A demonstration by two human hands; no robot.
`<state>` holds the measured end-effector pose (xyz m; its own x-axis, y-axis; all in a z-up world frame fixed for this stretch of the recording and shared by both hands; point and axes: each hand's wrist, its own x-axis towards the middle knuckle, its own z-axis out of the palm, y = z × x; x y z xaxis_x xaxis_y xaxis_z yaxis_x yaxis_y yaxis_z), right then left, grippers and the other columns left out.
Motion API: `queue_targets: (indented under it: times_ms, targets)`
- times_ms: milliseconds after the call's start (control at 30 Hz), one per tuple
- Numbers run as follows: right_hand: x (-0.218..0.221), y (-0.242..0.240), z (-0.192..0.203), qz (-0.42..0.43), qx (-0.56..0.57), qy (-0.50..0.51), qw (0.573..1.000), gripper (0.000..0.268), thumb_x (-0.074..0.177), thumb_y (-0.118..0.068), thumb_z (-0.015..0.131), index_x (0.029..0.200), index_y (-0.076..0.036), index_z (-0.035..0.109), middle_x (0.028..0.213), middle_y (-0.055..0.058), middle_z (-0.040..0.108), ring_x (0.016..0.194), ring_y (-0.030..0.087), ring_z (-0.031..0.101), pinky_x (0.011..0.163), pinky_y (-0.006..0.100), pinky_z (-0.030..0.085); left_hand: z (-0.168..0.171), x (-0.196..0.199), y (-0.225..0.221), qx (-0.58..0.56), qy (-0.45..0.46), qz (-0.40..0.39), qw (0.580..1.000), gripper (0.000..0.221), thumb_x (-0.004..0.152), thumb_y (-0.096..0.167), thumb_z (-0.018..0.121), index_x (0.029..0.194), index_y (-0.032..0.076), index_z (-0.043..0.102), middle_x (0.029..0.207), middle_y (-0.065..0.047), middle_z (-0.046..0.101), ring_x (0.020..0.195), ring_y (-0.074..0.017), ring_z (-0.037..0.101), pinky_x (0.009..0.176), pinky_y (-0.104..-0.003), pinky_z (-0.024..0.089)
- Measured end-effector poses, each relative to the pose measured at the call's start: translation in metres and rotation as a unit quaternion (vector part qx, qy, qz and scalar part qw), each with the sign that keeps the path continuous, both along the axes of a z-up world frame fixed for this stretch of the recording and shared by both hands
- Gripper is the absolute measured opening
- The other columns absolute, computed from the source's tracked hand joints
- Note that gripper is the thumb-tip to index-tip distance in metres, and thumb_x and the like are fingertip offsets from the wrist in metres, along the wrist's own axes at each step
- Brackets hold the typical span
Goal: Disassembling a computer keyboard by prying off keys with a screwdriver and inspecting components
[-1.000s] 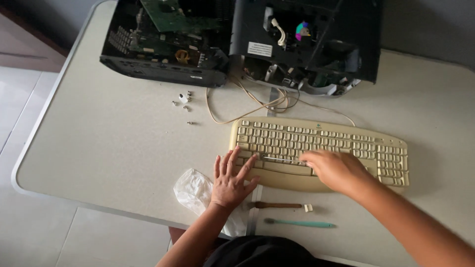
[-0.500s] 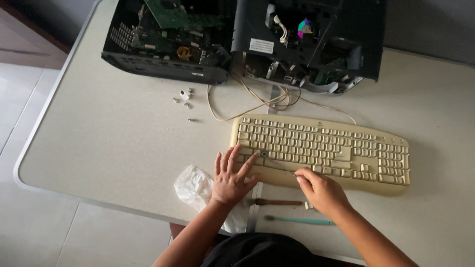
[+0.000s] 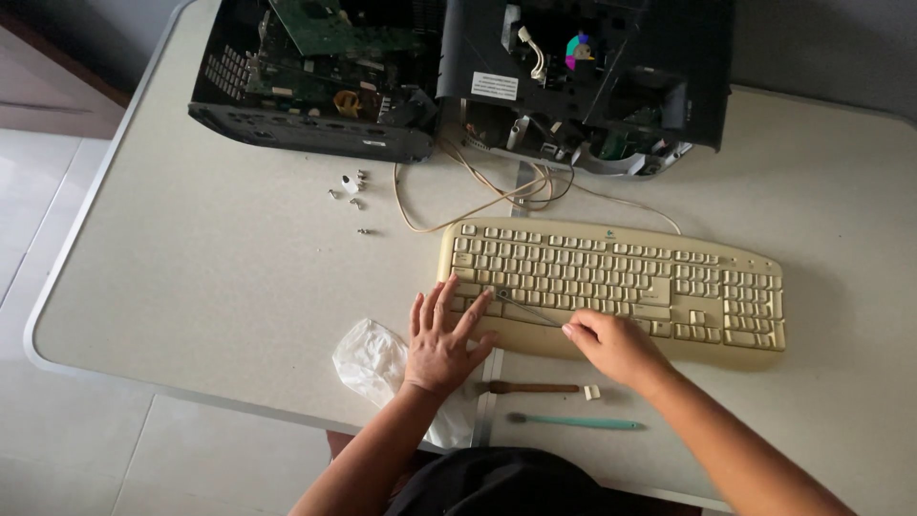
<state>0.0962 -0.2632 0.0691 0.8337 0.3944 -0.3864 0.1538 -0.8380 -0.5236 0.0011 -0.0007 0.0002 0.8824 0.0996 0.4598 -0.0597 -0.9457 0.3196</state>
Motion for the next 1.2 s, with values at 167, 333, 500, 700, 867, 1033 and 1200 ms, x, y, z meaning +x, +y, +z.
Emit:
queue_targets:
  times_ms: [167, 333, 500, 700, 867, 1033, 1200]
  targets:
    - [0.004, 0.012, 0.038, 0.024, -0.062, 0.024, 0.998, 0.02, 0.096, -0.034, 0.058, 0.097, -0.021, 0.073, 0.083, 0.014, 0.078, 0.087, 0.04, 0.075, 0.074, 0.052, 0.058, 0.004, 0.002, 0.0, -0.013, 0.003, -0.006, 1.0, 0.068, 0.08, 0.054, 0.072, 0.145, 0.042, 0.055, 0.149, -0.013, 0.05, 0.136, -0.0346, 0.05, 0.115, -0.054, 0.036]
    - [0.012, 0.023, 0.06, 0.063, -0.135, 0.013, 0.989, 0.022, 0.098, -0.038, 0.053, 0.096, -0.023, 0.069, 0.086, 0.009, 0.079, 0.089, 0.037, 0.075, 0.075, 0.05, 0.059, 0.003, 0.001, 0.0, -0.017, 0.007, -0.01, 1.0, 0.07, 0.079, 0.053, 0.073, 0.146, 0.042, 0.054, 0.147, -0.013, 0.051, 0.135, -0.035, 0.051, 0.115, -0.053, 0.036]
    - [0.017, 0.022, 0.058, 0.073, -0.116, -0.02, 0.99, 0.022, 0.098, -0.033, 0.052, 0.096, -0.019, 0.069, 0.087, 0.012, 0.078, 0.089, 0.038, 0.075, 0.075, 0.051, 0.059, 0.005, 0.0, -0.001, -0.005, -0.006, -0.007, 1.0, 0.072, 0.078, 0.051, 0.074, 0.146, 0.041, 0.055, 0.146, -0.014, 0.052, 0.134, -0.035, 0.052, 0.114, -0.053, 0.037]
    - [-0.03, -0.001, -0.038, -0.029, -0.026, 0.012, 0.999, 0.018, 0.098, -0.039, 0.058, 0.1, -0.025, 0.07, 0.083, 0.01, 0.077, 0.089, 0.034, 0.076, 0.077, 0.048, 0.06, 0.005, 0.001, -0.001, -0.002, -0.009, -0.001, 1.0, 0.071, 0.077, 0.053, 0.073, 0.145, 0.042, 0.056, 0.148, -0.012, 0.051, 0.134, -0.0336, 0.052, 0.114, -0.052, 0.038]
    - [-0.025, 0.004, -0.024, -0.035, -0.019, 0.011, 0.999, 0.018, 0.098, -0.036, 0.058, 0.098, -0.023, 0.072, 0.082, 0.012, 0.077, 0.088, 0.035, 0.075, 0.076, 0.048, 0.059, 0.005, 0.001, 0.0, -0.004, -0.001, -0.008, 1.0, 0.071, 0.078, 0.051, 0.073, 0.146, 0.041, 0.055, 0.148, -0.013, 0.05, 0.134, -0.0346, 0.051, 0.115, -0.053, 0.036]
    - [0.01, 0.012, 0.026, 0.035, -0.053, 0.029, 0.998, 0.025, 0.099, -0.031, 0.054, 0.099, -0.016, 0.073, 0.088, 0.018, 0.078, 0.09, 0.042, 0.075, 0.077, 0.053, 0.057, 0.002, -0.001, 0.0, -0.008, 0.01, -0.008, 1.0, 0.071, 0.079, 0.053, 0.072, 0.147, 0.043, 0.053, 0.149, -0.013, 0.049, 0.136, -0.0345, 0.049, 0.116, -0.053, 0.035]
    - [0.024, 0.039, 0.08, 0.119, -0.168, -0.005, 0.979, 0.03, 0.1, -0.036, 0.048, 0.105, -0.021, 0.074, 0.092, 0.009, 0.081, 0.092, 0.032, 0.078, 0.081, 0.047, 0.06, 0.001, -0.001, 0.0, -0.011, 0.01, -0.007, 1.0, 0.069, 0.081, 0.054, 0.071, 0.147, 0.044, 0.053, 0.149, -0.012, 0.049, 0.136, -0.034, 0.05, 0.116, -0.052, 0.034]
